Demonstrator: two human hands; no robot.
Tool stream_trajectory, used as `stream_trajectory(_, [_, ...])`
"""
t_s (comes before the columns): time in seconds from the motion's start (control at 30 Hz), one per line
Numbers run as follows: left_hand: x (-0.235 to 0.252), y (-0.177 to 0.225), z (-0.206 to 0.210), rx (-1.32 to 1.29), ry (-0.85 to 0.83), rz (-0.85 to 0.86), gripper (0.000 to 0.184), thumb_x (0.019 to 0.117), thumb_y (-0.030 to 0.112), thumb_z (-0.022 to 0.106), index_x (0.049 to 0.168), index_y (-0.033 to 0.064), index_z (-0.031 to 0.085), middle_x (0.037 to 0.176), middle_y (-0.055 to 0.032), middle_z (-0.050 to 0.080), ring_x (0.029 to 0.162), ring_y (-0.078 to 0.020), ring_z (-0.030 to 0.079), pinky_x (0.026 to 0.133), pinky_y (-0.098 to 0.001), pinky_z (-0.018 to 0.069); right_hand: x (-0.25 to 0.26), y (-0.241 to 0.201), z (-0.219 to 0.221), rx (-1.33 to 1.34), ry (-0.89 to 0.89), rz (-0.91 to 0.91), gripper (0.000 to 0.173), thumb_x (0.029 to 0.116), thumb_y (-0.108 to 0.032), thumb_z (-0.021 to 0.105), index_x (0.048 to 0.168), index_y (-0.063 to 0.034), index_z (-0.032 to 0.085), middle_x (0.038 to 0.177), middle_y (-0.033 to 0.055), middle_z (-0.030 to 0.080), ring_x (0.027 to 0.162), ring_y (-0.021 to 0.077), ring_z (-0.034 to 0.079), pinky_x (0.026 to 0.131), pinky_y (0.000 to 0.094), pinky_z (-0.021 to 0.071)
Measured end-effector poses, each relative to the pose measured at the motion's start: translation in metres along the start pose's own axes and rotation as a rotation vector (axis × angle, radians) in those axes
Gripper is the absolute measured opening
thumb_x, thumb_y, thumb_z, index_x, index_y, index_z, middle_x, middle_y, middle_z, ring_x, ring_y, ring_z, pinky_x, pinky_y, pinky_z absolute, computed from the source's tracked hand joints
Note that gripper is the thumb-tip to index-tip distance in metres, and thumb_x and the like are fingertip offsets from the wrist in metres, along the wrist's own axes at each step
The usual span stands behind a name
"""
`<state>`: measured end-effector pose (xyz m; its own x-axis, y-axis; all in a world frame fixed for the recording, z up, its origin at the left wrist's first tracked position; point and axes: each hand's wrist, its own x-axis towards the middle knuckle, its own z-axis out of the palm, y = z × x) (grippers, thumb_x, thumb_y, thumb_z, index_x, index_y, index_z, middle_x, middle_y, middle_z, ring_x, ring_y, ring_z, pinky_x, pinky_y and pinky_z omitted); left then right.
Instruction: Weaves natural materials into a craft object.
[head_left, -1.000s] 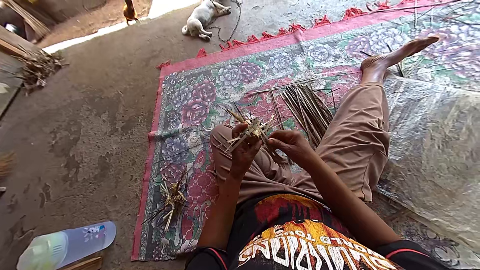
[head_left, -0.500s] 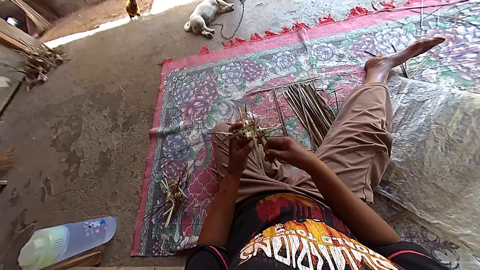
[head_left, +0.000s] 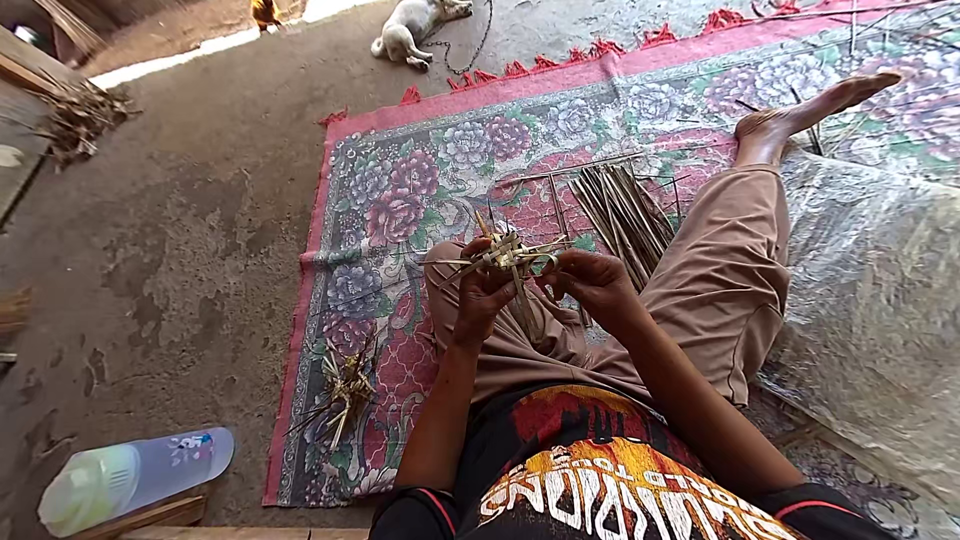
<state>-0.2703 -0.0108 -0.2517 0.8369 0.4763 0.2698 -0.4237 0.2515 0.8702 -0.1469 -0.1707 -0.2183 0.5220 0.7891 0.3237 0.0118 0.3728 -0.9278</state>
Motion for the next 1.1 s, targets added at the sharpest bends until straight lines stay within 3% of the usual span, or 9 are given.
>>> stream_trajectory(0.2, [-0.003,0.003,0.01,0.065,-0.021,-0.058,0.075,0.0824,-0.006,0.076,0.142,0.0277,0.045,0.122,0.0032,0.068,0.1,-0.0107,0.07,0.087,-0.0296,0.0599,0.003,0.012,0.003,-0.202,0.058,-0.051,0.013,0.0951,0.003,0.063,0.106,0.0021,0.07,0.093,0.0017,0.072,0.074,0.0005,0.063,0.07,0.0187,0.0556])
stream_trajectory(0.27, [-0.004,0.004,0.015,0.119,-0.018,-0.104,0.081,0.0787,-0.014,0.073,0.143,0.025,0.043,0.123,0.0019,0.067,0.099,-0.0108,0.07,0.086,-0.0296,0.0603,0.003,0.018,0.004,-0.388,0.032,-0.029,0.011,0.0956,-0.003,0.065,0.103,-0.001,0.073,0.094,0.0032,0.07,0.074,0.0023,0.062,0.069,0.0202,0.055])
stream_trajectory(0.43, [-0.002,0.002,0.018,0.192,0.016,-0.194,0.087,0.0736,-0.021,0.067,0.145,0.0199,0.04,0.124,0.0009,0.063,0.101,-0.0097,0.067,0.086,-0.0297,0.0595,0.0,0.021,0.007,-0.62,-0.028,0.129,0.018,0.0997,-0.013,0.063,0.11,-0.0092,0.077,0.096,0.006,0.072,0.078,0.0152,0.066,0.073,0.0427,0.0562])
stream_trajectory(0.53, [-0.003,0.002,0.017,0.22,-0.004,-0.233,0.086,0.0735,-0.02,0.067,0.146,0.0178,0.039,0.12,-0.0003,0.065,0.095,-0.0097,0.068,0.083,-0.0295,0.0601,0.003,0.018,0.004,-0.549,-0.081,0.224,0.012,0.1008,-0.012,0.062,0.101,-0.0068,0.074,0.075,0.001,0.065,0.062,0.0073,0.055,0.062,0.0312,0.0491])
stream_trajectory(0.6, [-0.004,-0.001,0.014,0.234,-0.042,-0.237,0.083,0.0741,-0.018,0.067,0.145,0.0174,0.04,0.113,-0.0012,0.067,0.089,-0.0106,0.069,0.08,-0.03,0.0606,0.005,0.017,0.001,-0.484,-0.139,0.289,0.013,0.1015,-0.011,0.061,0.097,-0.0049,0.072,0.07,-0.0001,0.061,0.059,0.0051,0.051,0.06,0.0273,0.046])
stream_trajectory(0.67, [-0.005,-0.004,0.01,0.293,-0.09,-0.196,0.08,0.0737,-0.018,0.067,0.143,0.0149,0.043,0.111,-0.0004,0.069,0.088,-0.0101,0.07,0.08,-0.0305,0.061,0.006,0.017,-0.001,-0.426,-0.173,0.353,0.015,0.1023,-0.01,0.059,0.094,-0.0033,0.069,0.069,-0.0007,0.059,0.059,0.004,0.048,0.06,0.0251,0.0432])
stream_trajectory(0.83, [-0.001,-0.007,0.0,0.52,-0.252,-0.031,0.066,0.0755,-0.017,0.068,0.136,0.0047,0.053,0.138,-0.0096,0.055,0.108,-0.0134,0.065,0.088,-0.0321,0.0597,0.006,0.017,-0.008,-0.355,-0.266,0.454,0.018,0.1045,-0.011,0.055,0.1,-0.0017,0.069,0.072,-0.0007,0.057,0.061,0.0035,0.05,0.062,0.0228,0.0443])
stream_trajectory(0.97, [0.002,-0.006,-0.001,0.483,-0.223,-0.012,0.064,0.0748,-0.016,0.072,0.133,0.0038,0.054,0.137,-0.0097,0.057,0.107,-0.0143,0.067,0.088,-0.033,0.0603,0.005,0.021,-0.017,-0.404,-0.391,0.388,0.017,0.1031,-0.013,0.054,0.108,0.0005,0.064,0.085,0.0038,0.062,0.075,0.0052,0.058,0.075,0.026,0.0512])
stream_trajectory(1.1, [0.006,0.007,0.007,0.378,-0.156,-0.012,0.07,0.0744,-0.018,0.073,0.135,0.0112,0.053,0.134,-0.0028,0.06,0.109,-0.0122,0.066,0.091,-0.0319,0.0593,0.003,0.021,-0.009,-0.321,-0.19,0.26,0.01,0.0971,-0.004,0.061,0.105,0.0002,0.066,0.082,0.0036,0.066,0.072,0.0051,0.063,0.071,0.0247,0.055])
